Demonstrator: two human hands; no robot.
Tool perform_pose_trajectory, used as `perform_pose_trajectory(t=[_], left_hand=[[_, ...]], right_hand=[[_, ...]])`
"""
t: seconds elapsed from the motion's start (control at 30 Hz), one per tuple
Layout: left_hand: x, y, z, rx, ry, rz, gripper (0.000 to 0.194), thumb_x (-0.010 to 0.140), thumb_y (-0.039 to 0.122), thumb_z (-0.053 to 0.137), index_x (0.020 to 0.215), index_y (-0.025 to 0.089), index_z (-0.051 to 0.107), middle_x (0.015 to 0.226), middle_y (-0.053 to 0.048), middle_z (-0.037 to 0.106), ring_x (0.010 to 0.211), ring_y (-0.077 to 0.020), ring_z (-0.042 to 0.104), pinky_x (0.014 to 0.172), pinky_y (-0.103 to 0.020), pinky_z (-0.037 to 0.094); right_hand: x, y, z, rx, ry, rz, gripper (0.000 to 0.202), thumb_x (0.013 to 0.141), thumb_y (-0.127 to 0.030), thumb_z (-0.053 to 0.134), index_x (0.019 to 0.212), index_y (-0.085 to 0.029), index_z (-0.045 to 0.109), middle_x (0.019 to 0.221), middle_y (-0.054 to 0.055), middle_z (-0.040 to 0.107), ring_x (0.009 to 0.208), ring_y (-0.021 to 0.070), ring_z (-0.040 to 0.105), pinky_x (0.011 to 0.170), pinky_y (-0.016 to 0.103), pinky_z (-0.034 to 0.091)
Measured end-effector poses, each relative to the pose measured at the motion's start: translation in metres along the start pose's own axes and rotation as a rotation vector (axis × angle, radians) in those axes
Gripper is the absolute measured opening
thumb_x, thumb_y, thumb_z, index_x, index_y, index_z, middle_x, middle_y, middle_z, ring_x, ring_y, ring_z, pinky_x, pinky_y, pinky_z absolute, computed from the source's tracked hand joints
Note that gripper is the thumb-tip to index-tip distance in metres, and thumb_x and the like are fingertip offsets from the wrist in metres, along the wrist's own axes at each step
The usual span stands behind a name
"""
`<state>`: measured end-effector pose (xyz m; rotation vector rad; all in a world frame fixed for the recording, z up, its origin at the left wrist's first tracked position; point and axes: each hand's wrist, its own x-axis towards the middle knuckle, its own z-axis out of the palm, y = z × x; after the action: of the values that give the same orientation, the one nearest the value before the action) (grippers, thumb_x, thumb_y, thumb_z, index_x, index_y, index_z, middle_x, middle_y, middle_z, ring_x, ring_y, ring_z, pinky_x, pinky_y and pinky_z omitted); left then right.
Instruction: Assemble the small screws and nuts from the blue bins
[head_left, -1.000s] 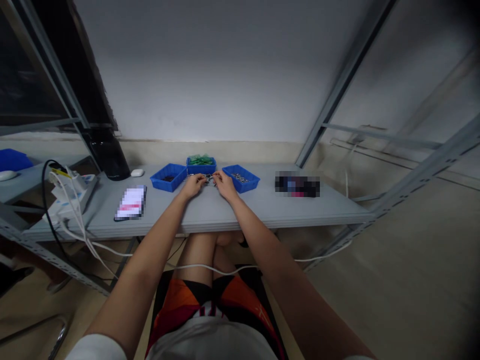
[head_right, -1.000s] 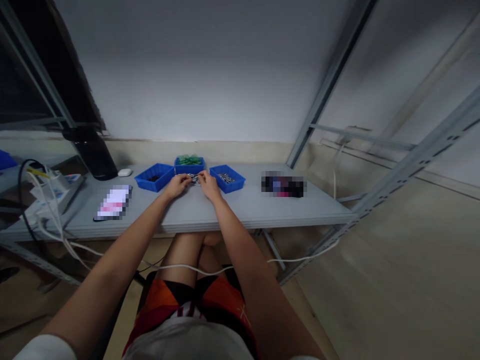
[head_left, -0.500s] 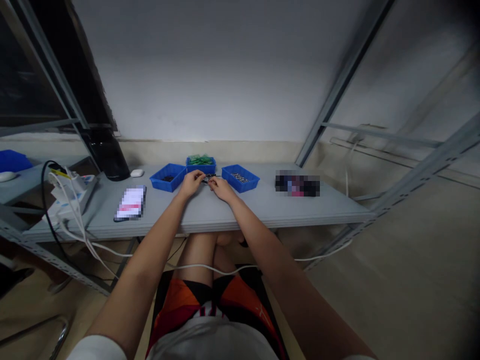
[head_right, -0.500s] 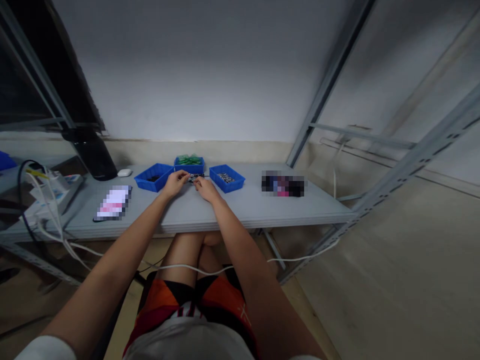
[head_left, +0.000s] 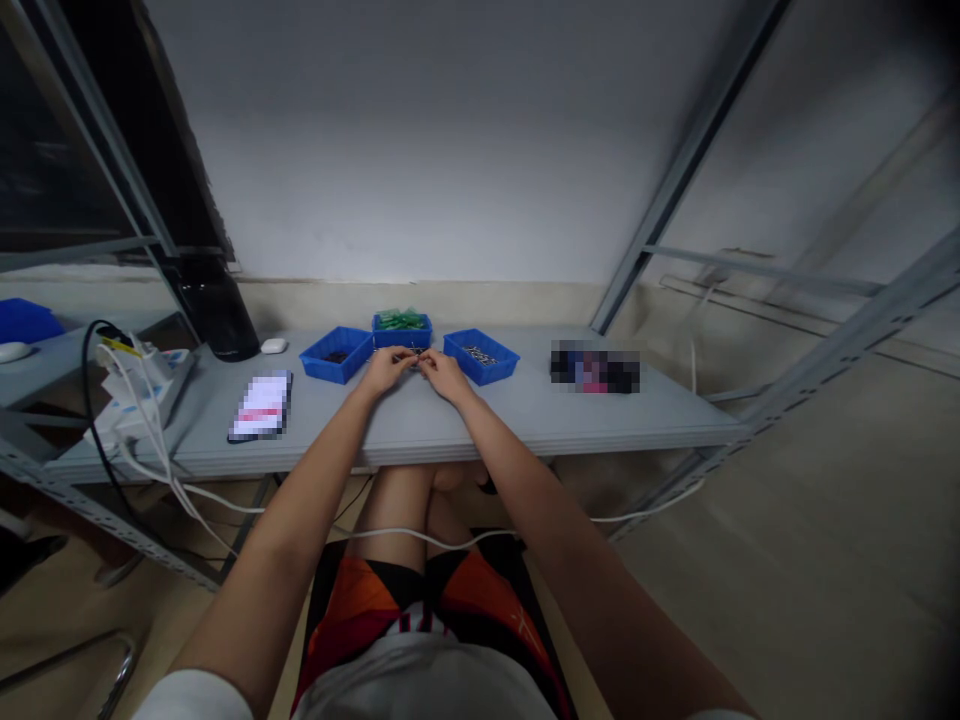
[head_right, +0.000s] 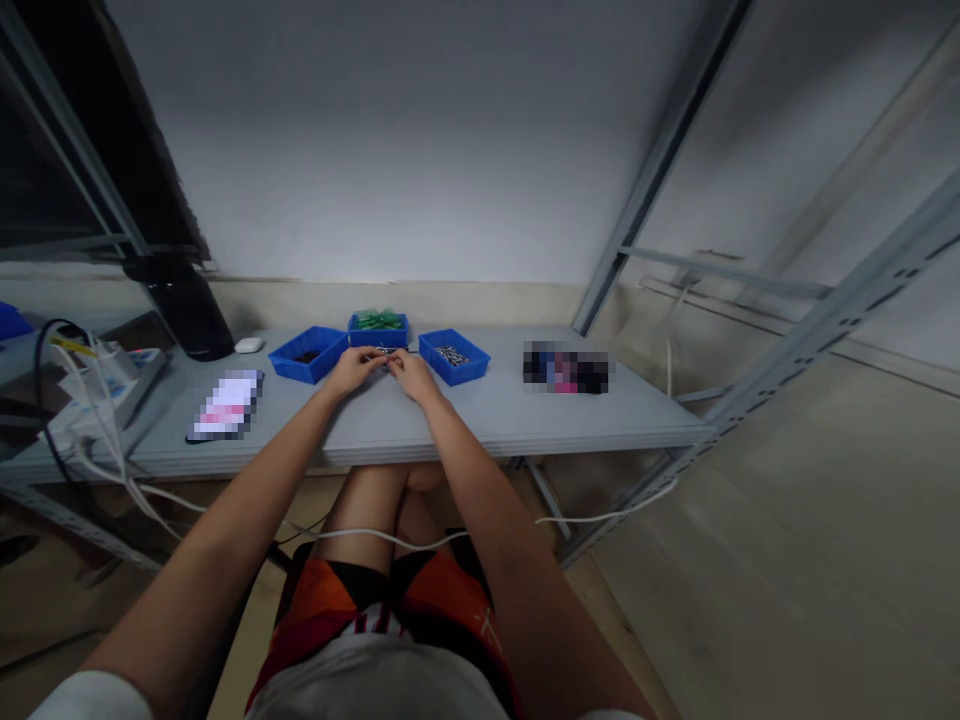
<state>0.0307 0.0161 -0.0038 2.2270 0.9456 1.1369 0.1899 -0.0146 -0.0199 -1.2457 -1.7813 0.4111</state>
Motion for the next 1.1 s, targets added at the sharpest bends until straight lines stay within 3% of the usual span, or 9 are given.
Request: perform_pose_trajectory(t=[0.17, 0.3, 0.43, 0.63, 0.83, 1.1], left_hand=[[-0.001, 0.0, 0.0, -0.016, -0.037, 0.005, 0.029, 0.08, 0.037, 0.054, 0.085, 0.013, 0.069, 0.082, -0.005, 0.07, 0.073, -0.0146, 0.059, 0.069, -0.025, 0.044], [-0.001, -0.001, 0.001, -0.007, 0.036, -0.034, 0.026, 0.078, 0.035, 0.056, 0.084, 0.012, 0.067, 0.079, -0.006, 0.069, 0.071, -0.0147, 0.059, 0.069, -0.026, 0.045], [-0.001, -0.002, 0.0, -0.013, 0.058, -0.093, 0.024, 0.078, 0.033, 0.056, 0.084, 0.011, 0.064, 0.077, -0.007, 0.068, 0.067, -0.0141, 0.059, 0.065, -0.025, 0.045], [-0.002, 0.004, -0.002, 0.053, 0.031, -0.074, 0.022, 0.078, 0.029, 0.056, 0.084, 0.012, 0.067, 0.079, -0.007, 0.07, 0.07, -0.0146, 0.059, 0.069, -0.025, 0.045], [-0.002, 0.003, -0.003, 0.035, 0.004, -0.081, 0.021, 0.077, 0.03, 0.058, 0.083, 0.012, 0.068, 0.08, -0.006, 0.07, 0.071, -0.0153, 0.06, 0.07, -0.026, 0.046], [0.001, -0.008, -0.002, 0.009, 0.093, -0.093, 0.024, 0.078, 0.032, 0.057, 0.086, 0.013, 0.067, 0.08, -0.007, 0.069, 0.071, -0.0154, 0.059, 0.07, -0.027, 0.045]], right_hand=[[-0.002, -0.003, 0.0, -0.02, -0.005, -0.032, 0.013, 0.082, -0.027, 0.056, 0.085, -0.016, 0.063, 0.066, 0.0, 0.06, 0.061, 0.0119, 0.052, 0.06, 0.022, 0.037], [-0.002, -0.004, 0.0, -0.006, -0.005, -0.028, 0.017, 0.083, -0.031, 0.055, 0.085, -0.017, 0.064, 0.068, 0.001, 0.062, 0.063, 0.0129, 0.054, 0.063, 0.023, 0.039], [0.001, 0.0, 0.0, 0.013, 0.059, -0.003, 0.021, 0.085, -0.034, 0.05, 0.091, -0.019, 0.064, 0.07, 0.001, 0.063, 0.066, 0.0143, 0.057, 0.067, 0.025, 0.042], [0.004, 0.004, -0.001, 0.051, 0.116, -0.018, 0.024, 0.085, -0.037, 0.048, 0.1, -0.021, 0.059, 0.073, 0.001, 0.063, 0.068, 0.015, 0.059, 0.069, 0.027, 0.044], [0.003, 0.003, -0.002, 0.068, 0.105, -0.007, 0.02, 0.083, -0.035, 0.048, 0.091, -0.02, 0.059, 0.071, 0.001, 0.063, 0.067, 0.0151, 0.059, 0.068, 0.026, 0.043], [0.004, 0.001, -0.004, 0.089, 0.138, 0.017, 0.016, 0.084, -0.031, 0.048, 0.088, -0.02, 0.057, 0.068, 0.001, 0.062, 0.065, 0.0143, 0.058, 0.067, 0.025, 0.043]])
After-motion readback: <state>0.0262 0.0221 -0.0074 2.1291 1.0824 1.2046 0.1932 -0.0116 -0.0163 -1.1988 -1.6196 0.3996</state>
